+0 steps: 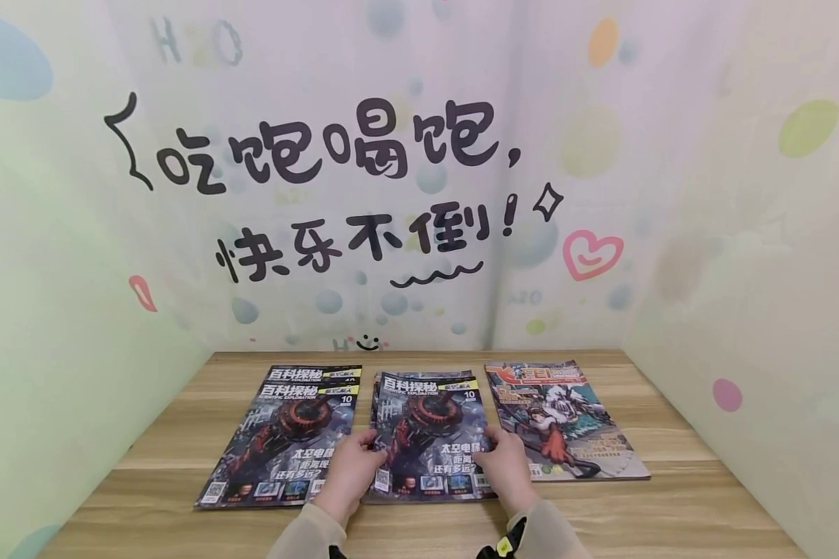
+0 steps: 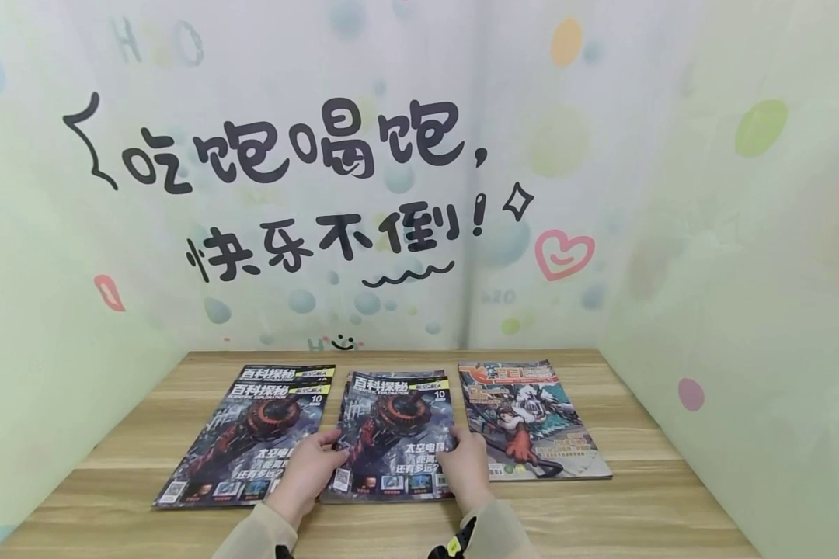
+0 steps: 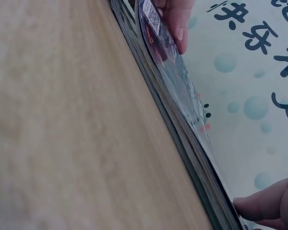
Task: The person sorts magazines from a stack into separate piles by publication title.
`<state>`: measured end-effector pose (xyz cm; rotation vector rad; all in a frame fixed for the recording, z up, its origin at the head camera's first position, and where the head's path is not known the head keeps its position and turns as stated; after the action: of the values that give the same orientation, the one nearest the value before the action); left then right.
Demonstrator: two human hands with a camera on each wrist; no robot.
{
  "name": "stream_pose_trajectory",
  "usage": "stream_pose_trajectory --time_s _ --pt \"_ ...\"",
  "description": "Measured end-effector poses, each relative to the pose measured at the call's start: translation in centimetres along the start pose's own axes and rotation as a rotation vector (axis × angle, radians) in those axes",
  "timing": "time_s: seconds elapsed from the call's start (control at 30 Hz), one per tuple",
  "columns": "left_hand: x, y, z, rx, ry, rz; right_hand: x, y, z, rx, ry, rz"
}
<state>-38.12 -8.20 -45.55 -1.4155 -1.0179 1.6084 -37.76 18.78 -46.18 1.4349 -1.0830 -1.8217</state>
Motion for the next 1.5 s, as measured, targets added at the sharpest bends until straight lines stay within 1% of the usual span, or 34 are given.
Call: stream_pose_trajectory --time_s 0.1,0.2,0.43,0.5,0.67,0.83,0.97,1.27,1.5 --pt "0.3 0.2 -0.1 -0.012 0.023 -0.026 0.0 0.0 -0.1 0.004 -0.001 0.009" --pt "0.8 0.4 -0.2 -0.029 0.055 -0.078 -0.1 0.1 -0.1 0.007 -0.001 0.013" --pt "2.2 1.2 -0.2 -0.054 0.137 -0.217 0.1 0.0 0.1 0.008 0.004 0.011" --pt "2.5 1.3 -0.2 -0.070 0.159 -0.268 0.1 -0.1 0.2 0.009 0.000 0.021" --pt "2.7 1.5 -0.4 -0.110 0.201 -0.408 -0.1 0.0 0.2 0.000 -0.011 0.047" --pt "2.7 1.4 -0.5 -0.126 0.217 -0.498 -0.1 0.1 0.2 0.007 -0.016 0.080" --pt "2.7 1.5 -0.6 -0.131 0.222 -0.546 -0.1 -0.1 0.2 0.024 -0.013 0.099" --pt "2.8 1.5 -0.7 -0.114 0.231 -0.586 -0.3 -0.1 0.2 0.028 -0.036 0.151" --pt "2.7 1.5 -0.7 -0.110 0.232 -0.591 -0.6 0.4 0.1 0.002 -0.060 0.130"
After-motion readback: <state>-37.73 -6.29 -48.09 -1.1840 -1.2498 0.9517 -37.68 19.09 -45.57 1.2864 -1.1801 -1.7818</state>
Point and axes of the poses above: each hand's wrist, its own z-axis towards the middle knuckle, its own x-axis out of the palm, y = z × x, the point moved 10 cm from there along z, towards the middle knuckle, and after that the axes turned 3 degrees about z, right-handed, at the moved point
